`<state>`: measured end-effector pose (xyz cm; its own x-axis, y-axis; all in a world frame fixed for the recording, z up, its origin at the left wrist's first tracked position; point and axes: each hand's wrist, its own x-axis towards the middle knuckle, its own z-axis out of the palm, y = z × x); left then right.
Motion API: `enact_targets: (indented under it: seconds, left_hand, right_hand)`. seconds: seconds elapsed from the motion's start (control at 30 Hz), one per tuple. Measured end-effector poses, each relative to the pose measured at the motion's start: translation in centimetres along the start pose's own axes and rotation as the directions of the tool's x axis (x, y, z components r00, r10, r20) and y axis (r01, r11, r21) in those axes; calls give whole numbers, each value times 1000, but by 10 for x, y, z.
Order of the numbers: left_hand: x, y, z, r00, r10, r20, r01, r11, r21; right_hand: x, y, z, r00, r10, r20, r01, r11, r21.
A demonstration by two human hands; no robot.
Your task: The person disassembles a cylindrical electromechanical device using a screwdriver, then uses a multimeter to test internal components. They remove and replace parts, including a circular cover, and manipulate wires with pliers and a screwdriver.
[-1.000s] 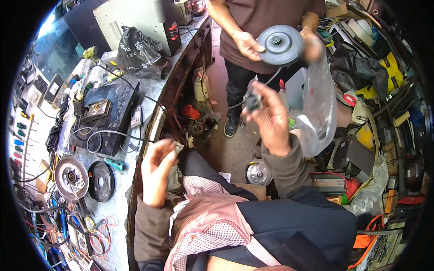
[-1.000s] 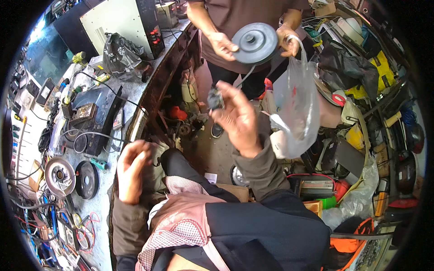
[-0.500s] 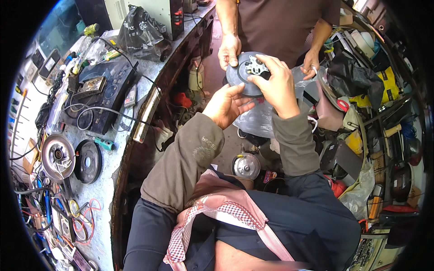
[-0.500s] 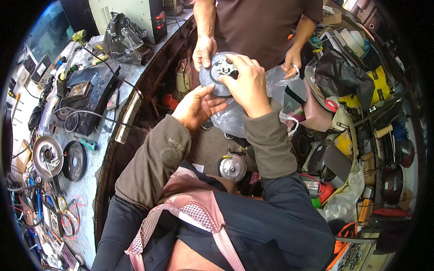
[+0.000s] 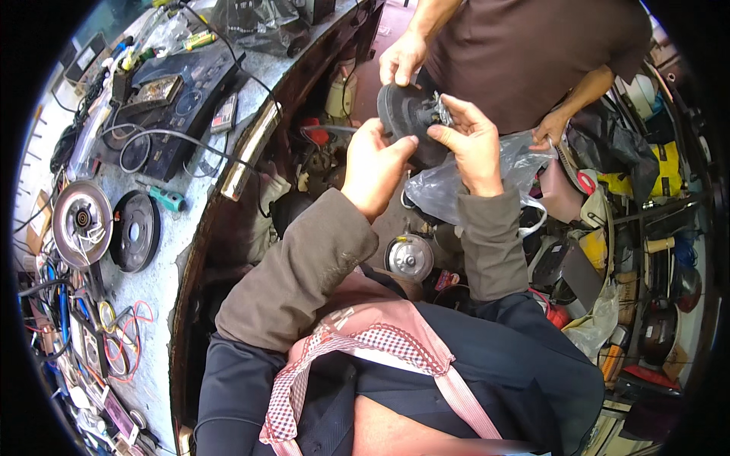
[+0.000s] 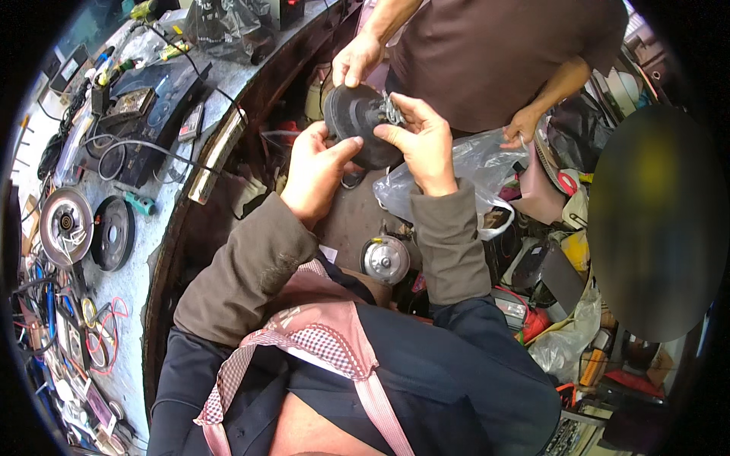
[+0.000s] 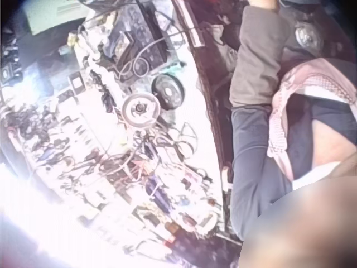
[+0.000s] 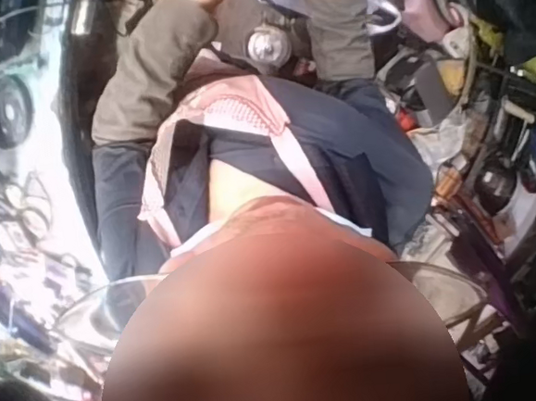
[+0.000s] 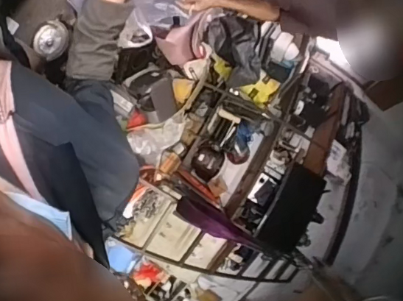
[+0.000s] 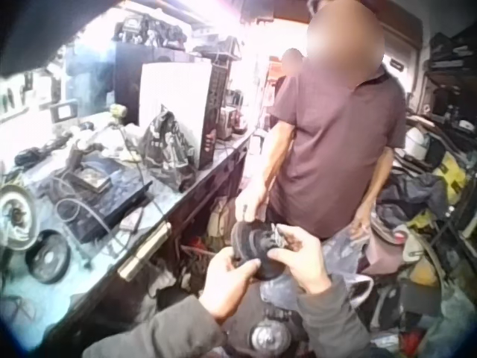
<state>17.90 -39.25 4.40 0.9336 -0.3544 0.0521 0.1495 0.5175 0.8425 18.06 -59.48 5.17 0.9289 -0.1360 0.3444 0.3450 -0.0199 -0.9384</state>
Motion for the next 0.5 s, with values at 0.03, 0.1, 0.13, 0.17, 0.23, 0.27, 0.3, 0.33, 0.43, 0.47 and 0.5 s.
enact_targets:
  seconds: [0.03, 0.1, 0.13, 0.17, 0.23, 0.27, 0.3, 0.33, 0.43, 0.47, 0.5]
  left_hand:
    - [4, -4, -4, 997, 61, -48, -53, 987, 151]
    - [-2, 0, 2, 980, 181, -86, -128, 896, 424]
    - [-5, 3, 5, 966, 242, -91, -153, 821, 550]
    - [-7, 7, 4, 965, 239, -108, -124, 779, 614]
    - [-11, 8, 3, 951, 293, -95, -166, 747, 643]
    - [-13, 8, 1, 944, 317, -87, -184, 729, 660]
    - [-14, 9, -2, 943, 325, -72, -199, 724, 661]
    - [-12, 4, -6, 942, 328, -63, -214, 737, 642]
    - [-14, 14, -13, 961, 265, -78, -146, 726, 672]
    - [-7, -2, -18, 949, 305, -80, -193, 764, 615]
    - [-10, 3, -19, 949, 313, -44, -198, 698, 688]
  right_hand:
    - [0, -1, 1, 1000, -8, 16, 8, 1000, 17]
    - [3, 0, 2, 999, 45, 8, -45, 998, 45]
    - [1, 2, 5, 998, 61, -3, -60, 997, 41]
    - [1, 2, 11, 998, 67, -15, -67, 997, 31]
    - [-3, 2, 20, 996, 80, -41, -80, 997, 12]
    - [-3, 4, 23, 999, 36, -19, -36, 999, -6]
    - [-3, 8, 24, 1000, -8, 2, 8, 1000, -22]
    - [-4, 12, 24, 998, -52, 25, 53, 998, -35]
    - [2, 27, 19, 990, -114, 80, 122, 987, -108]
    - [-3, 17, 25, 996, -70, 63, 78, 987, -140]
    - [-6, 17, 23, 999, -23, 41, 31, 978, -206]
